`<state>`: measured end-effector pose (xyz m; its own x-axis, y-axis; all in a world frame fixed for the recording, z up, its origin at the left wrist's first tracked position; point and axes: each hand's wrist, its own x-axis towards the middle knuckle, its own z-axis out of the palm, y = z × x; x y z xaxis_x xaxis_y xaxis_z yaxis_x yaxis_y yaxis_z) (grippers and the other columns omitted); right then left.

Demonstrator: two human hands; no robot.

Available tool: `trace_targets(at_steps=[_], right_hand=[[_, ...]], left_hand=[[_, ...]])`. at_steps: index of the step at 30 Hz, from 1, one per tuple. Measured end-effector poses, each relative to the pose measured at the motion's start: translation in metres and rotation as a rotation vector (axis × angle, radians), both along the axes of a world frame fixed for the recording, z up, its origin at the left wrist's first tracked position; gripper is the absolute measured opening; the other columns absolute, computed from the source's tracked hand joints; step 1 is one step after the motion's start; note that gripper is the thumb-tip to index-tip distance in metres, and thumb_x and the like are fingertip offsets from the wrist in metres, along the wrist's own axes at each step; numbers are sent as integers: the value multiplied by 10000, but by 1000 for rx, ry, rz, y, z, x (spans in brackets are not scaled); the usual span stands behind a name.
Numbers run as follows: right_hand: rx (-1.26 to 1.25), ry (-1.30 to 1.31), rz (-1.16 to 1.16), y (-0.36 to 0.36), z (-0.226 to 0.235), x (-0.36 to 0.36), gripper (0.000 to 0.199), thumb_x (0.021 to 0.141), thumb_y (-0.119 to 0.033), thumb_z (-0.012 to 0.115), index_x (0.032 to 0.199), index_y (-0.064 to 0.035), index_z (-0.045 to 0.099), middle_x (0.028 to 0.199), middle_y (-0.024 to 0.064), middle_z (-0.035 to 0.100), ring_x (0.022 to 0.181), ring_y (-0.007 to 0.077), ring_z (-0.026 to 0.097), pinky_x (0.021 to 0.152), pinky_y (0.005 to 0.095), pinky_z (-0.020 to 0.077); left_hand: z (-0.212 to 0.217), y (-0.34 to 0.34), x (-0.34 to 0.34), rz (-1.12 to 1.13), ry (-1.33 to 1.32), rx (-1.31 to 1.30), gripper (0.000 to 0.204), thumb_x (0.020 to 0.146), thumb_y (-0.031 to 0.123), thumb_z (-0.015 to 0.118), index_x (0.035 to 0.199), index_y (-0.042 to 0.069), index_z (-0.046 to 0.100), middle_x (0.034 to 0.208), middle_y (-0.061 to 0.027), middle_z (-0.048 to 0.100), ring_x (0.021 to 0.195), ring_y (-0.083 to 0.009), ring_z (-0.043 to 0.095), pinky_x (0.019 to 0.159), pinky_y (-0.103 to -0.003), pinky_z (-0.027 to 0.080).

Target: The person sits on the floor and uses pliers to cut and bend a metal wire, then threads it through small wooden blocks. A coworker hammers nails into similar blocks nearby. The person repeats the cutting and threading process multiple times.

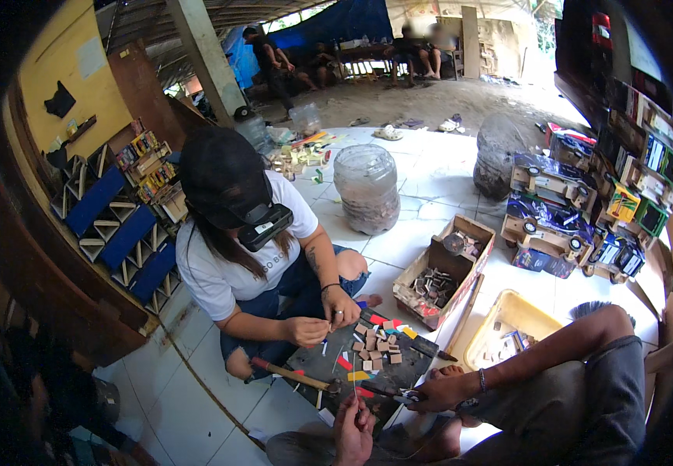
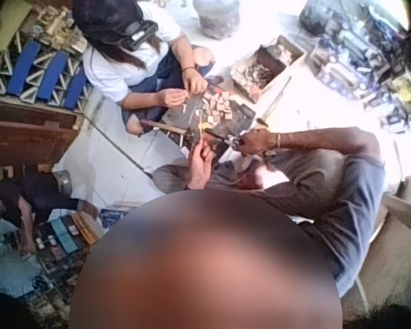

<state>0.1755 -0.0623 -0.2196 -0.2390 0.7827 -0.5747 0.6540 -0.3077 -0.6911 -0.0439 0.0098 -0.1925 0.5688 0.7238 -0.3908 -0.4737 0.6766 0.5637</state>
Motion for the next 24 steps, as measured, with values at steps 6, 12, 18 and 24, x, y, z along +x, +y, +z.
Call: trace_targets(at_steps=[6,12,18,24], right_hand=[[-24,-109,35,-3,37,-2,562,940,-573,439,1041,-73,676,912,102,702,943,273,614,894,434,436],[48,-33,87,-6,34,1,558,919,-595,430,1088,-125,678,990,124,690,1142,348,508,1017,488,333],[252,-41,198,-6,22,-1,257,931,-224,508,1098,-28,502,785,199,567,696,383,605,594,473,476],[58,-78,119,-5,37,-1,605,923,-601,415,1145,-85,639,968,178,679,1028,368,577,995,486,344]], left_hand=[[2,2,0,12,15,18,134,991,95,467,1067,33,557,843,0,512,629,-65,430,531,-209,351],[13,-3,5,58,58,32,141,974,73,479,1050,10,580,839,2,540,639,-60,446,537,-196,363],[23,-6,8,39,109,41,213,964,57,481,1149,-13,561,894,-6,552,694,-62,459,593,-196,386],[14,4,1,-51,93,109,187,1009,103,449,1165,31,523,964,-33,497,754,-103,440,663,-247,394]])
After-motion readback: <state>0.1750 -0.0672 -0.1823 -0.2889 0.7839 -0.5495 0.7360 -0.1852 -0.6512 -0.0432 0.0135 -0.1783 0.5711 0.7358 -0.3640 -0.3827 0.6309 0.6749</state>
